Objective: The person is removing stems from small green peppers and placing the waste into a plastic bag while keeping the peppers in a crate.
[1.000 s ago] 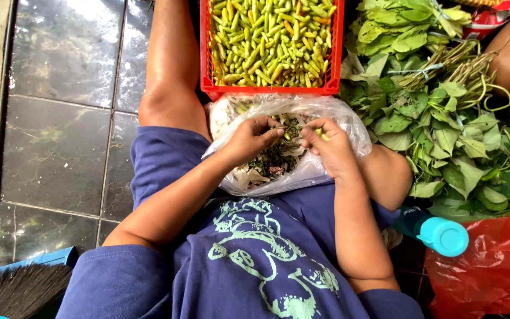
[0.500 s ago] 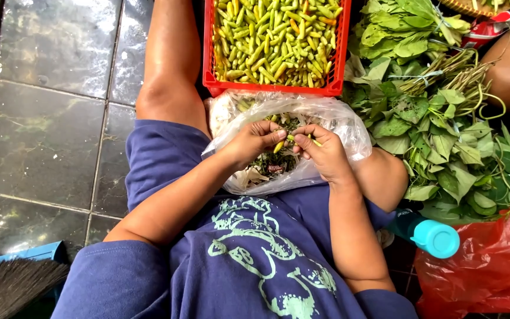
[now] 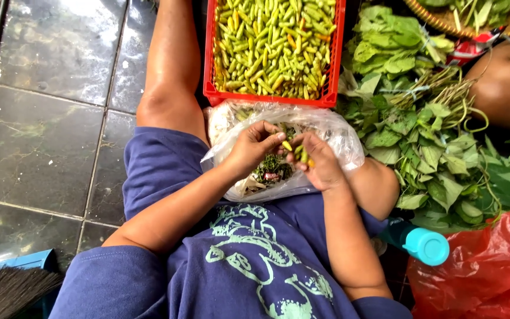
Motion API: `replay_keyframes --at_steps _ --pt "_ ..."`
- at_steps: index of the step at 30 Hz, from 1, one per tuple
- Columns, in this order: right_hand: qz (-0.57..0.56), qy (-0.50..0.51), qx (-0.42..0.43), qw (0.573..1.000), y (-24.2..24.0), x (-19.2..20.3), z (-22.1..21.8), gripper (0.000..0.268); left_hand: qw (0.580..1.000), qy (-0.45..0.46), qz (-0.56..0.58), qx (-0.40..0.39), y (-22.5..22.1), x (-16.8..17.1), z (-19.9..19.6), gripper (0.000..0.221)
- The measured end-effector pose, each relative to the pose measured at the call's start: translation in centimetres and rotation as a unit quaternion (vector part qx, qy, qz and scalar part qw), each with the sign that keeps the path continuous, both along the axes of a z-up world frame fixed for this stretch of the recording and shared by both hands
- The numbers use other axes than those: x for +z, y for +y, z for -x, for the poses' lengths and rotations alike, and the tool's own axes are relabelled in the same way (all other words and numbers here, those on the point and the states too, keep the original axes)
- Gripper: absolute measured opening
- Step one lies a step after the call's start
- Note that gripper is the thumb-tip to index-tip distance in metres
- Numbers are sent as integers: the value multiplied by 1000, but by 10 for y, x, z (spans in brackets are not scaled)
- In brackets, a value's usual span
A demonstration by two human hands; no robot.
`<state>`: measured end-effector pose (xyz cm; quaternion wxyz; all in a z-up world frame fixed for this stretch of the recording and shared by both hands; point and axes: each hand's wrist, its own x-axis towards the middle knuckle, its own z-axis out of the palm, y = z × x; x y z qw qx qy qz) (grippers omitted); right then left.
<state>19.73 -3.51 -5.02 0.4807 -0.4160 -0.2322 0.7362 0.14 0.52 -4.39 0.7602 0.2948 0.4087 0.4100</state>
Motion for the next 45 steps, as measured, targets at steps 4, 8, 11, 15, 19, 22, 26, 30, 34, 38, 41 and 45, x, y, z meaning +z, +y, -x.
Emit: replay_keyframes --at_steps 4,8,11,15,19,22,26,30,34,38,41,45 --pt "-44 -97 -14 994 -3 9 17 24 999 28 -18 19 -2 -2 2 22" --pt "-64 -161 -24 985 -4 22 22 20 999 36 -15 23 -3 -11 3 18" --pt "-62 -151 -25 986 -5 21 20 18 1000 7 11 21 -4 -11 3 16" --pt "-40 -85 -29 995 -3 12 9 14 994 -83 66 25 -4 -1 1 14" --pt "7 -19 -22 1000 -1 44 7 10 994 -91 56 -9 -3 19 15 12" --pt "55 11 -12 998 -3 46 4 9 983 77 -68 -154 -7 30 37 17" --pt "104 -81 95 987 4 35 3 12 805 360 -304 -361 -18 9 56 14" --pt "207 -200 81 954 74 143 33 39 759 424 -416 -267 -23 -14 60 12" --pt "5 -6 -25 1000 144 154 13 47 733 468 -455 -193 -13 24 62 20" --pt "-198 -368 23 908 126 137 32 50 693 490 -512 -132 12 28 73 17" --pt "-213 -468 186 837 74 122 48 17 642 533 -534 -136 22 19 81 17" --pt "-281 -674 200 653 67 61 35 33 678 555 -439 -198 36 26 85 45"
